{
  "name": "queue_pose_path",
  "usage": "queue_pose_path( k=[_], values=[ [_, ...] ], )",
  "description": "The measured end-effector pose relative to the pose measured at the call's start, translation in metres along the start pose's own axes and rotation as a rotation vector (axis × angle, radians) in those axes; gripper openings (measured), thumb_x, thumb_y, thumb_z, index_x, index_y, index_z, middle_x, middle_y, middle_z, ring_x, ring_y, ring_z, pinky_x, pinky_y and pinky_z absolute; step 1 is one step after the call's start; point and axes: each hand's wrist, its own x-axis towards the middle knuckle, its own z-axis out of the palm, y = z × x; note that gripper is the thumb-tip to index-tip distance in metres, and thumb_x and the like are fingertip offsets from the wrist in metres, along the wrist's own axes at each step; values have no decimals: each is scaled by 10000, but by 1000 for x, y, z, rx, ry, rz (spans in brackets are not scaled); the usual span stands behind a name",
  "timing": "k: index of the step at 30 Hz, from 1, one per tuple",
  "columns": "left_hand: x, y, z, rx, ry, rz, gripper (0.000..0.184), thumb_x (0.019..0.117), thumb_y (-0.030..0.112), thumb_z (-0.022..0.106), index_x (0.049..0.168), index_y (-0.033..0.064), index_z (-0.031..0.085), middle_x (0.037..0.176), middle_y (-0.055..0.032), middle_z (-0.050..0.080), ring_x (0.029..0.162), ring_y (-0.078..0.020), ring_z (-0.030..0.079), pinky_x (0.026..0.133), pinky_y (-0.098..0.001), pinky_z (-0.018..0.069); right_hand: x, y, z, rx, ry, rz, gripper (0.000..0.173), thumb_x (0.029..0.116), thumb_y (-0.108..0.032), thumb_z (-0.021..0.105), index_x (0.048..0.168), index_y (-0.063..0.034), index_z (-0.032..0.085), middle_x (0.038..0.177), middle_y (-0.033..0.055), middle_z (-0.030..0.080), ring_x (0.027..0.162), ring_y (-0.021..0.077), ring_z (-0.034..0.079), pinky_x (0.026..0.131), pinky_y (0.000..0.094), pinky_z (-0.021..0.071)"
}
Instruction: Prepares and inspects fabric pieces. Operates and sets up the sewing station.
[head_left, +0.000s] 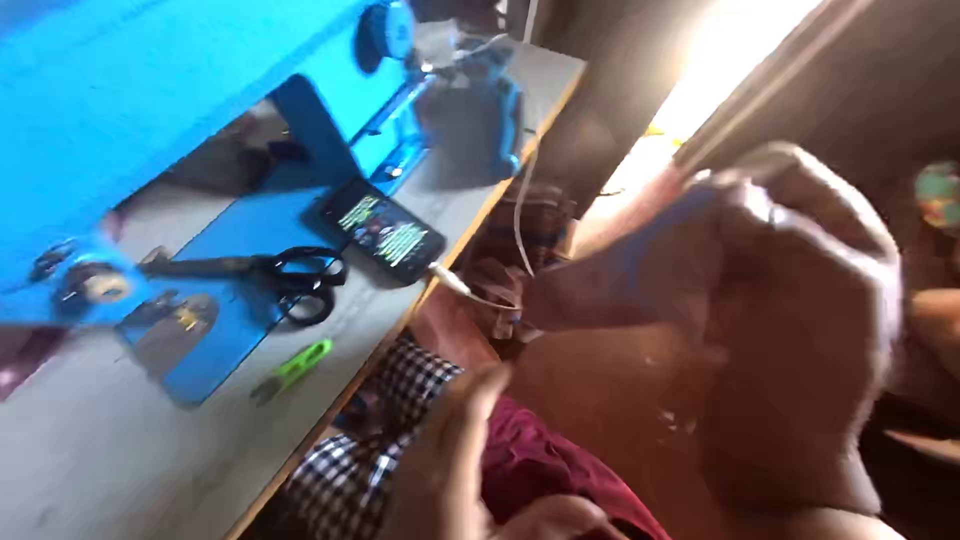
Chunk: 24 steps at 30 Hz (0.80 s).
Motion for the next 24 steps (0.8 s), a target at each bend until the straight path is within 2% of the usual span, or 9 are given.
queue_pose_path(
  k=[1,3,6,10,13,15,18,22,24],
  values=[
    [0,-1,9,-70,1,-24,823,900,457,756,1418,-125,490,1394,-238,589,1277,-167,603,1058,-302,519,9,-24,49,-81,-44,42,153,1053,-215,552,1165,-200,654,988,-127,686,856,-32,657,736,158,579],
    [-8,1,19,-165,105,-22,845,836,307,836,1404,-185,450,1358,-259,596,1265,-142,591,1089,-270,462,13,-45,117,-152,-264,16,134,1048,-224,569,1093,-156,676,987,-115,682,898,-75,620,800,110,526],
    [-35,1,18,-102,403,25,402,846,96,765,1142,-135,624,1028,-145,732,1013,-37,685,927,-182,534,12,-37,171,-176,-463,-151,143,1044,-201,600,1032,-63,636,1000,6,669,970,-17,624,856,131,517],
    [-87,-3,-2,-88,555,10,119,936,-2,620,1040,-55,638,970,-20,713,975,68,639,895,-132,519,6,-20,225,-158,-500,-273,146,1040,-199,602,1026,-58,638,983,33,669,950,6,629,839,129,512],
    [-127,-4,-10,-52,689,-37,137,1004,64,556,1094,21,652,1026,57,713,1003,83,636,914,-160,535,2,-17,248,-309,-478,-374,239,1035,-348,610,1110,-127,663,1096,52,654,1071,82,606,941,203,481],
    [-148,2,-16,-99,892,-117,133,1013,115,590,1086,130,701,1020,122,742,979,47,677,899,-215,577,2,-16,253,-460,-489,-389,390,1006,-440,621,1293,-176,637,1227,116,623,1123,220,570,953,349,441],
    [-178,13,-42,-166,1005,-41,229,1017,246,589,1166,146,731,1147,45,748,1096,-70,683,986,-296,556,3,-15,252,-581,-642,-299,626,934,-441,658,1449,-102,551,1308,170,656,1153,355,631,935,565,490],
    [-214,34,-64,-185,1103,66,257,989,301,629,1146,140,755,1155,-25,753,1102,-120,695,989,-298,554,2,-4,256,-476,-857,-191,412,947,-282,627,1309,-89,659,1035,46,759,956,250,727,908,562,545],
    [-222,42,-65,-144,1218,96,222,953,275,681,1127,152,742,1118,-28,760,1070,-136,709,969,-313,570,6,3,263,-491,-882,-191,322,970,-283,615,1204,-91,725,1045,72,761,989,278,721,927,573,529]
  ],
)
